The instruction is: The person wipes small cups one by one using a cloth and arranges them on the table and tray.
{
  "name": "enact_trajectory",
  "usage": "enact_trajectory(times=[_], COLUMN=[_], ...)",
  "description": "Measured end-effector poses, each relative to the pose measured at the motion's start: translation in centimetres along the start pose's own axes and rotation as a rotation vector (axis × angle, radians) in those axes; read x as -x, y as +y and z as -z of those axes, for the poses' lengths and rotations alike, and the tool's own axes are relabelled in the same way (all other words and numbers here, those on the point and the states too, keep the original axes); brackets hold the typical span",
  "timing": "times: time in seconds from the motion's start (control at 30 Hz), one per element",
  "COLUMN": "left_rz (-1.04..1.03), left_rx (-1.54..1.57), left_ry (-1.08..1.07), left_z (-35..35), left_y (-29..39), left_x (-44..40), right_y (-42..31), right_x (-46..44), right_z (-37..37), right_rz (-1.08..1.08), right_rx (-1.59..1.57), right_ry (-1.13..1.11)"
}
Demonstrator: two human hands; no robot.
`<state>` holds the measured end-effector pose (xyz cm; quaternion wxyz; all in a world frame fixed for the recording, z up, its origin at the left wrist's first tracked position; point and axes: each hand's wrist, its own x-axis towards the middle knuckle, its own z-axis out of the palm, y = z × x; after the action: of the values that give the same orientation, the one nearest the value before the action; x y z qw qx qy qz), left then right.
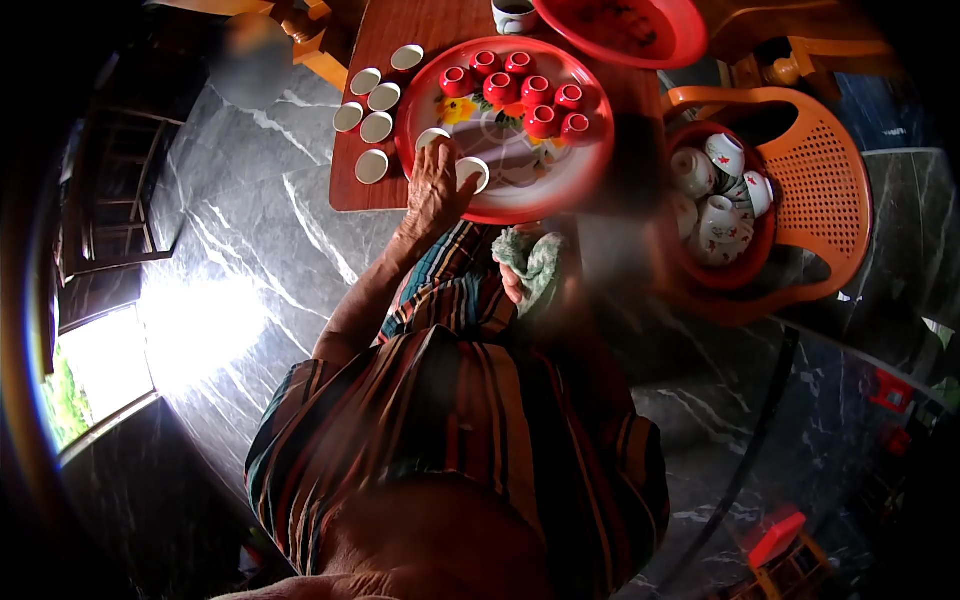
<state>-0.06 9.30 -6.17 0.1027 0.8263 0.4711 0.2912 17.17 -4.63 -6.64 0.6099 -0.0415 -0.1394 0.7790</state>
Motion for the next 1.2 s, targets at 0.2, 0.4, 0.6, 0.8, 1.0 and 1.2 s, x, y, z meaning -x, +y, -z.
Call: enact_trajectory(times=[0.2, 0.4, 0.6, 0.8, 1.0, 1.2], left_rz=[-0.007, 0.015, 0.099, 0.158, 0.426, 0.623], left_rx=[-0.119, -0.196, -0.285, -0.167, 1.024, 1.421], left_ry=[0.048, -0.046, -0.255, -0.118, -0.288, -0.612], left_z=[-2.4, -5.1, -7.5, -6.3, 1.5, 4.3], left_y=[-5.1, -8.8, -10.6, -10.6, -4.6, 3.7], left_x=[-4.7, -11.4, -13.4, -12.4, -8.7, -1.1], right_y=[-0.8, -0.1, -0.1, -0.6, -3.0, -4.8], right_x=[0.4, 1.0, 1.6, 1.3, -0.3, -2.3], right_z=[1.1, -2.9, -3.2, -4.9, -4.3, -2.8], right_rz=[-0.179, -0.134, -0.138, -0.141, 0.016, 0.197], right_rx=[0.021, 0.053, -0.001, 0.179, 0.428, 0.827], right_ry=[0.024, 0.297, 0.330, 0.413, 0.470, 0.226])
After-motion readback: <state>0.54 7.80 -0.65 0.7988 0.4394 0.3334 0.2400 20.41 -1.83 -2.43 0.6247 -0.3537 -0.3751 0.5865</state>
